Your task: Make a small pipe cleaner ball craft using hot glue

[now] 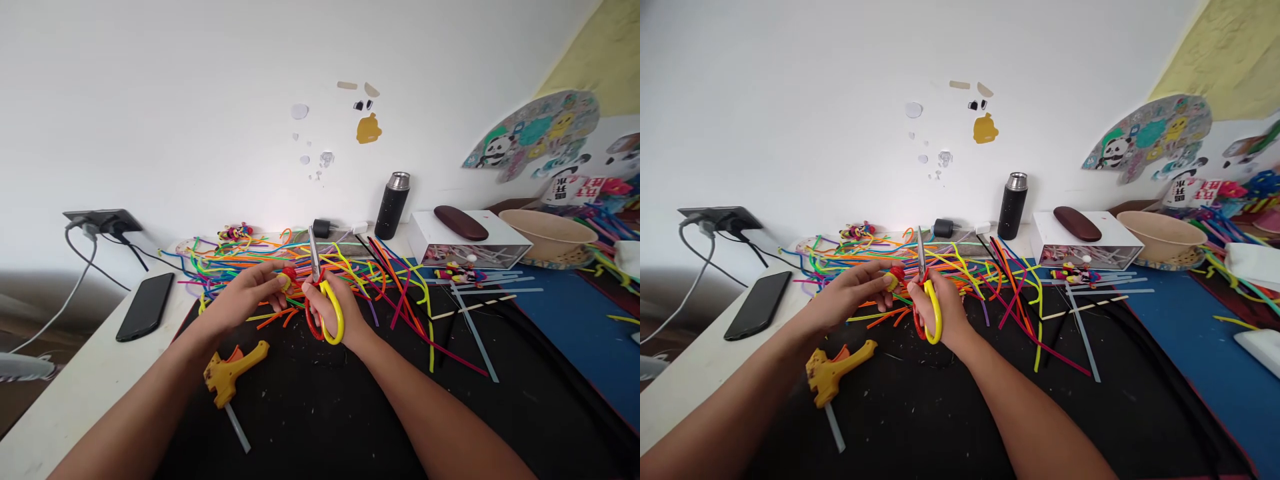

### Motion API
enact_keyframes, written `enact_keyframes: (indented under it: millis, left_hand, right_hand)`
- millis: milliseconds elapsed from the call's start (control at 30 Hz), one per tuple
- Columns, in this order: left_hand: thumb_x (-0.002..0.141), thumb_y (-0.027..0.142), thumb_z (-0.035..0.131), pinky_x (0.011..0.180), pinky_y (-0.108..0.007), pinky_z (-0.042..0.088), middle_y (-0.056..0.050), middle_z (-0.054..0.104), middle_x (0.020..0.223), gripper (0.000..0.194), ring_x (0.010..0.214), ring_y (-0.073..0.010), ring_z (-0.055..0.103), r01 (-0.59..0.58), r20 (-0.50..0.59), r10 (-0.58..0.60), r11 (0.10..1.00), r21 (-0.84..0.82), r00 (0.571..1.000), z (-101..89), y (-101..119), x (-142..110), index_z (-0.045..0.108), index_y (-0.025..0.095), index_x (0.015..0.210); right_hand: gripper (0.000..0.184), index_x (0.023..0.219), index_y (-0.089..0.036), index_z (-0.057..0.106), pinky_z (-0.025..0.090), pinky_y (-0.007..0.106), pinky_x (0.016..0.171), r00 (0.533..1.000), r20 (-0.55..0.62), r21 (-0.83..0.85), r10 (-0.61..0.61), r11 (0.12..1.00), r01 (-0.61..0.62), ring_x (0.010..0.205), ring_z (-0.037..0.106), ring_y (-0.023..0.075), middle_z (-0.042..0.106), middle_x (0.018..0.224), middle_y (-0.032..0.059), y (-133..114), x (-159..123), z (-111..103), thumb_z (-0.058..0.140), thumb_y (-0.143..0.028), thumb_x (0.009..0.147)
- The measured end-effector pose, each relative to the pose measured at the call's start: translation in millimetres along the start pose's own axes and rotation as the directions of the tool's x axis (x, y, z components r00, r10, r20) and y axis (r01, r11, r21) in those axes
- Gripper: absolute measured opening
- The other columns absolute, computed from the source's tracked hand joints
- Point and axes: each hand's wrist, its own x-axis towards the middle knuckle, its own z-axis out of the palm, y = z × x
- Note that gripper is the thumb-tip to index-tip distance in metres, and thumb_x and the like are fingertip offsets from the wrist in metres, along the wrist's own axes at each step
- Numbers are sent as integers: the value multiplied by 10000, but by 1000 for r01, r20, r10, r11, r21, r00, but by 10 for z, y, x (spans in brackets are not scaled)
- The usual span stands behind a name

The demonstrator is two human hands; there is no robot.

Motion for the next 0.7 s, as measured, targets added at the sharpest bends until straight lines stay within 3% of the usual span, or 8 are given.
enact_keyframes:
  millis: [133, 233, 367, 533, 700]
  left_hand:
    - [828, 301, 839, 534, -224, 571, -67, 767, 809, 390, 606, -169, 718, 98, 3, -101, 964, -245, 995, -29, -23, 27, 760, 145, 1177]
    - [817, 295, 844, 513, -214, 562, -84, 769, 789, 366, 583, -165, 711, 146, 41, -140, 947, -287, 989, -32, -29, 34, 763, 132, 1134]
    - [798, 325, 876, 552, -223, 577, -78, 776, 794, 403, 610, -170, 719, 156, 39, -151, 961, -228, 988, 5, -43, 32, 759, 148, 1140]
    - [810, 426, 875, 603, -267, 595, -58, 770, 816, 482, 651, -190, 720, 105, 54, -103, 994, -36, 993, 88, -67, 27, 756, 165, 1196]
    - [806, 464, 880, 651, -299, 603, -50, 773, 886, 653, 674, -191, 717, 40, 34, -43, 996, 77, 999, 112, -77, 11, 690, 186, 1365]
  right_hand:
    - [285, 892, -240, 587, 363, 214, 359, 1000, 3, 8, -22, 1000, 22, 341, 453, 109, 508, 508, -102, -38, -4, -9, 727, -486, 856]
    - [280, 890, -243, 585, 366, 216, 364, 1000, -1, 6, -27, 1000, 27, 341, 454, 111, 507, 501, -103, -66, -1, -27, 742, -473, 856]
    - [240, 888, -245, 581, 360, 226, 371, 999, -5, -37, -44, 998, 44, 344, 457, 118, 518, 513, -94, -65, 0, -50, 697, -454, 903]
    - [208, 897, -251, 601, 376, 242, 432, 996, 3, -108, -89, 990, 89, 406, 485, 136, 545, 555, -72, -11, 16, -89, 703, -431, 914]
    - [210, 912, -256, 602, 391, 257, 478, 996, 2, -144, -87, 986, 86, 471, 514, 160, 565, 590, -55, 20, 45, -129, 702, -442, 919]
